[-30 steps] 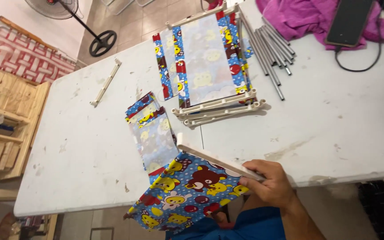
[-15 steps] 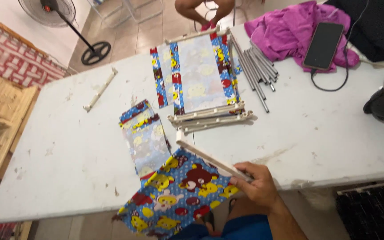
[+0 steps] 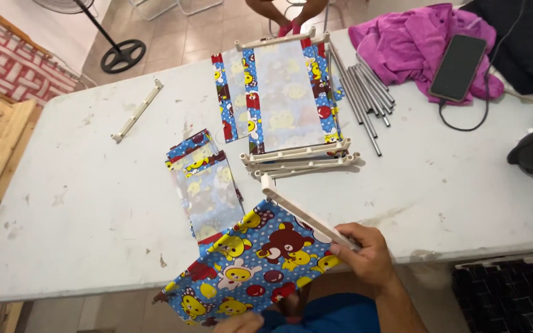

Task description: Assembling a portable fabric storage shelf by inserting rods into sleeves and connecting them with plastic joints

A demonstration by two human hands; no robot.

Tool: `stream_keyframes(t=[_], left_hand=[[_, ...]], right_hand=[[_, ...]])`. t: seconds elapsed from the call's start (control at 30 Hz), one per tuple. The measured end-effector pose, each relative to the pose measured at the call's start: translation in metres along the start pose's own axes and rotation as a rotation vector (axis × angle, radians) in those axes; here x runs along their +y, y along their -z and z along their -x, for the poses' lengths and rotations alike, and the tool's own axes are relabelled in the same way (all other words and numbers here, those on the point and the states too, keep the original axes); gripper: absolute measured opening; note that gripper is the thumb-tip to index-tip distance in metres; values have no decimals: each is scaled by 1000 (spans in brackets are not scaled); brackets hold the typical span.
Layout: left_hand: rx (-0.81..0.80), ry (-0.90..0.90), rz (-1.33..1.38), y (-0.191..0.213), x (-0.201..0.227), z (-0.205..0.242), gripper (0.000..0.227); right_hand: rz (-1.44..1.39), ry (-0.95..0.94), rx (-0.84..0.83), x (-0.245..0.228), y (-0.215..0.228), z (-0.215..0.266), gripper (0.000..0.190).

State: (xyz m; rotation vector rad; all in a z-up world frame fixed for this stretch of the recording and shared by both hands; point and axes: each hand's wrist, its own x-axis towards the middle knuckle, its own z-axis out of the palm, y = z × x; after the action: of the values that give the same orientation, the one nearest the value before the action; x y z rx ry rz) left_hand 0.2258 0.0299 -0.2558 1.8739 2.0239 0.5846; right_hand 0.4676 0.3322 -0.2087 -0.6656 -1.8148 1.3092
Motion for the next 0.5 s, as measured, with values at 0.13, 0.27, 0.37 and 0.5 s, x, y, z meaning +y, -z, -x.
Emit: stream_keyframes(t=[0.13, 0.27, 0.37, 0.5], left_hand=[[130, -81, 225, 103, 81, -45, 35], [631, -219, -53, 158, 106, -84, 29], [594, -161, -6, 164, 100, -87, 32], [556, -309, 125, 175, 103, -83, 36]], right_hand=[[-8, -25, 32, 5, -3, 13, 23], [-34, 28, 64, -3, -25, 35, 23], [60, 104, -51, -31, -53, 61, 24], [211, -564, -257, -53, -74, 84, 24]])
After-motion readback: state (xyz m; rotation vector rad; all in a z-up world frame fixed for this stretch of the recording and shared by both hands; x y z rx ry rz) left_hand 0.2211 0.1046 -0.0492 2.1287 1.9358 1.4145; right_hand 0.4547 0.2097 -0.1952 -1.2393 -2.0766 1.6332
